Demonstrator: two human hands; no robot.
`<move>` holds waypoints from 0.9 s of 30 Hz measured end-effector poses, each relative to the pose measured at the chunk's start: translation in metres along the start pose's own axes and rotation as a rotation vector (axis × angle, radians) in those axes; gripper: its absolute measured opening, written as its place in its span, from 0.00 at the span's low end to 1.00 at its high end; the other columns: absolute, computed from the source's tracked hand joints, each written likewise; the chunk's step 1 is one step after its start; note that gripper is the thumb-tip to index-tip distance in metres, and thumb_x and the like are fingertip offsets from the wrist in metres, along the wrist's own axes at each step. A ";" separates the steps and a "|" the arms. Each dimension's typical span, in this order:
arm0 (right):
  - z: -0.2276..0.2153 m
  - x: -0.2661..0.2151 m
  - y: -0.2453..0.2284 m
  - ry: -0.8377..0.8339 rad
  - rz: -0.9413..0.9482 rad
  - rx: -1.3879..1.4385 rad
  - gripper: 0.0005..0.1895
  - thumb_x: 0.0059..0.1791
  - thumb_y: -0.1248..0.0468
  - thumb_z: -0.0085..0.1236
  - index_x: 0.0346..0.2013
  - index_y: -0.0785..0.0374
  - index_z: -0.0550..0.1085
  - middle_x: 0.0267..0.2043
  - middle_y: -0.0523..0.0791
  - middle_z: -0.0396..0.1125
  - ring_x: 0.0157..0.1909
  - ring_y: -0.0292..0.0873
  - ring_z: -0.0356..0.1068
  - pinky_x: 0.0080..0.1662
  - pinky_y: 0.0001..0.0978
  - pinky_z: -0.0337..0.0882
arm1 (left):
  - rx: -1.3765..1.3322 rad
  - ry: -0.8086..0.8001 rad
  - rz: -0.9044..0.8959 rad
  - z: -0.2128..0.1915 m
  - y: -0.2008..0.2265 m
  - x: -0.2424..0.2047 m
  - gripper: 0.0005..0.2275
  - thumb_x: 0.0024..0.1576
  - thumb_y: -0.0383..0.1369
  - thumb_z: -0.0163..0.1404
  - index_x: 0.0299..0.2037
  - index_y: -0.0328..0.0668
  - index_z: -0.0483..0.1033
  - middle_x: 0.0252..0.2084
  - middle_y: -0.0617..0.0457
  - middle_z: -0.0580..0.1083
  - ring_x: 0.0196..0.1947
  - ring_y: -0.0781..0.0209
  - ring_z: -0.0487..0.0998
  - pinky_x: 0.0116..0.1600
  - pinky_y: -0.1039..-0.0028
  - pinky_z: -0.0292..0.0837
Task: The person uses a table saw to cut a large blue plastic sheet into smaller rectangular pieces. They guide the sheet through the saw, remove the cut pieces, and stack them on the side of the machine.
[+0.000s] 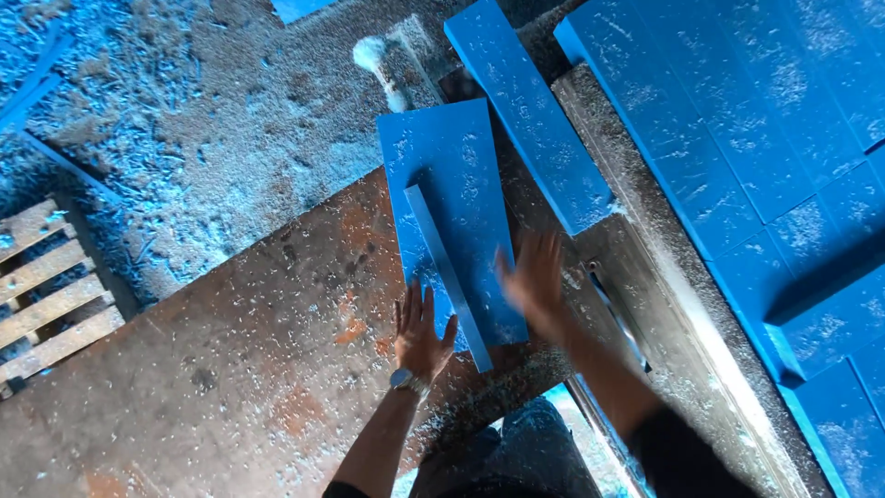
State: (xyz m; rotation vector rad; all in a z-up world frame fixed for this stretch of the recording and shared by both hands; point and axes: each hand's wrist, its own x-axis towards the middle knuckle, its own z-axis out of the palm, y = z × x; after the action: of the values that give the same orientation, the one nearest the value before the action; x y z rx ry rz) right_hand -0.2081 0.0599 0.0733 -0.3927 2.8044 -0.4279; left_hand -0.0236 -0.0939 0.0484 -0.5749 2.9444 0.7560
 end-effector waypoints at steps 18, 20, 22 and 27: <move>-0.015 0.333 0.005 -0.252 -0.072 -0.510 0.80 0.31 0.33 0.74 0.80 0.52 0.31 0.76 0.74 0.40 0.77 0.78 0.38 0.71 0.68 0.31 | 0.090 0.097 -0.105 0.024 0.017 0.062 0.40 0.62 0.61 0.33 0.73 0.30 0.53 0.78 0.35 0.50 0.78 0.41 0.49 0.76 0.43 0.39; -0.029 0.324 -0.015 -0.153 -0.051 -0.354 0.74 0.37 0.39 0.80 0.81 0.46 0.35 0.73 0.73 0.34 0.60 0.78 0.63 0.55 0.62 0.72 | 0.046 0.077 -0.133 0.027 0.015 0.059 0.40 0.62 0.60 0.32 0.73 0.30 0.53 0.79 0.36 0.48 0.79 0.39 0.46 0.77 0.44 0.35; -0.051 0.319 -0.020 -0.133 -0.057 -0.264 0.73 0.38 0.43 0.82 0.81 0.45 0.35 0.74 0.72 0.30 0.65 0.79 0.59 0.57 0.67 0.70 | 0.047 0.062 -0.145 0.029 0.014 0.060 0.40 0.63 0.61 0.31 0.74 0.32 0.52 0.79 0.37 0.47 0.79 0.41 0.46 0.77 0.44 0.35; -0.139 0.263 -0.013 0.057 -0.262 0.039 0.69 0.38 0.52 0.87 0.79 0.47 0.44 0.65 0.68 0.50 0.53 0.75 0.69 0.41 0.54 0.80 | 0.079 -0.021 -0.167 0.031 0.013 0.057 0.41 0.62 0.62 0.27 0.77 0.36 0.46 0.81 0.43 0.42 0.80 0.46 0.40 0.77 0.44 0.32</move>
State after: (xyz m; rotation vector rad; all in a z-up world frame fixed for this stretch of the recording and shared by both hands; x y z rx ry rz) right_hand -0.4912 0.0021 0.1452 -0.7544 2.8033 -0.5560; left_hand -0.0822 -0.0882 0.0192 -0.7894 2.8465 0.6220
